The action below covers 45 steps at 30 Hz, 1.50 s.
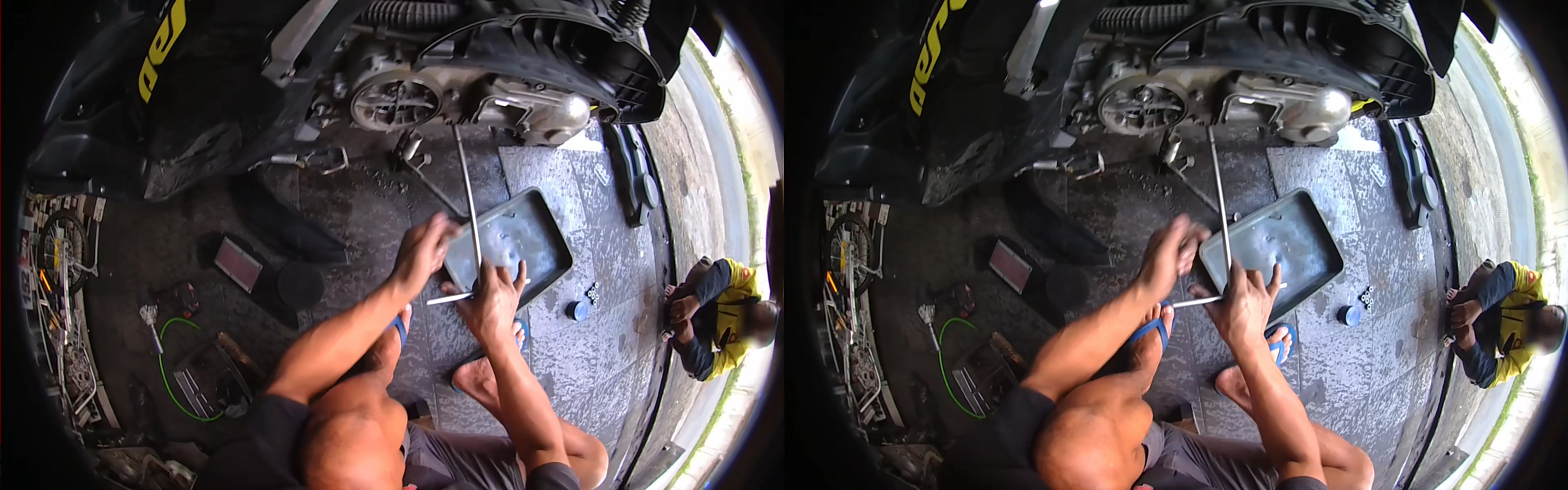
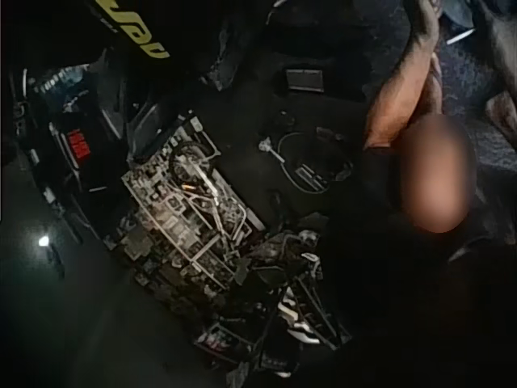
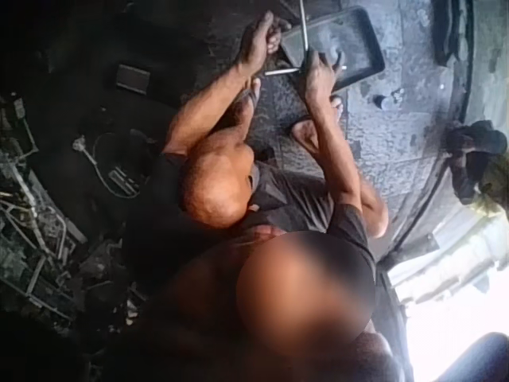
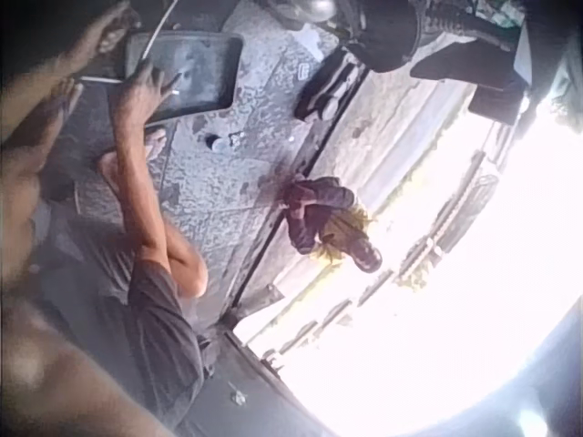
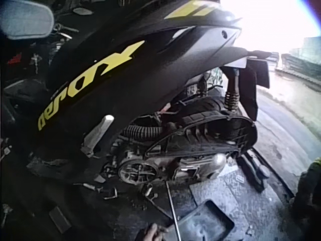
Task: The person unscrews bolts from the side of a motorcycle using a t-handle socket wrench, placing the bolts into a metal tray on the floor. After removing all visible bolts, the person detaches a plastic engine cover by hand and inspects the interior components.
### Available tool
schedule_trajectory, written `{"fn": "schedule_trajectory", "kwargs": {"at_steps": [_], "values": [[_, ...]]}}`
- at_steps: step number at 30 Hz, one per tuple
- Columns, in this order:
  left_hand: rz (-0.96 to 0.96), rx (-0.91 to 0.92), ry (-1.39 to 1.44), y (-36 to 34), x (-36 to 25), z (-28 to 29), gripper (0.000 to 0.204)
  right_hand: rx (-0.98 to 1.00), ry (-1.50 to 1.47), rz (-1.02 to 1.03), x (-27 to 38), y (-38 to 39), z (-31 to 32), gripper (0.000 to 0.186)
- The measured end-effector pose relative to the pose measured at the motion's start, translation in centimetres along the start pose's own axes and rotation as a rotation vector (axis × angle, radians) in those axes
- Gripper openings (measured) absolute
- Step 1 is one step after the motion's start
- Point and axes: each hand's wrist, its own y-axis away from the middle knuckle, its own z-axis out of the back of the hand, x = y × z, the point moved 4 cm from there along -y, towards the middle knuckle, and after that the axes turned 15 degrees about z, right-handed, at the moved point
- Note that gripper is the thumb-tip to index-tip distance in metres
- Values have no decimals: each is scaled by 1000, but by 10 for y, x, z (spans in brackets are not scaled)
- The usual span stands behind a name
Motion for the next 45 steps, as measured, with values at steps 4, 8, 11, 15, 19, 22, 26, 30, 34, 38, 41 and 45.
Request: {"fn": "schedule_trajectory", "kwargs": {"at_steps": [4, 8, 11, 15, 19, 22, 26, 30, 34, 38, 41, 45], "values": [[-118, 91, 376, 34, 10, 3, 62, 63, -201, -26, 3, -11, 2, 55], [-105, 62, 518, 40, -2, -4, 61, -28, -228, -78, 3, -9, 4, 51], [-68, 120, 570, 44, -7, -14, 59, -126, -272, -88, 1, -3, -4, 48], [-54, 188, 549, 36, -7, -19, 22, -72, -320, -128, -2, -2, -7, 45], [94, 4, 697, 10, 14, 4, 16, -50, -79, 65, 7, -7, -2, 32], [105, -82, 593, -14, 20, 35, 19, -137, -43, 79, 7, 3, 8, 15], [173, -116, 271, -35, 34, 62, 25, -70, -143, -47, 10, 38, 12, 16], [295, -381, -231, -51, 66, 95, 30, -18, -234, -179, 21, 65, 9, 16], [404, -327, 437, -57, 95, 108, 22, -44, -248, -289, 35, 82, 10, 21], [280, -172, 553, -64, 71, 110, 10, -36, -274, -270, 45, 87, 16, 32], [231, -124, 554, -68, 51, 107, 11, -49, -336, -217, 51, 89, 19, 32], [203, -53, 577, -72, 23, 94, 17, -46, -394, -194, 49, 96, 5, 30]]}}
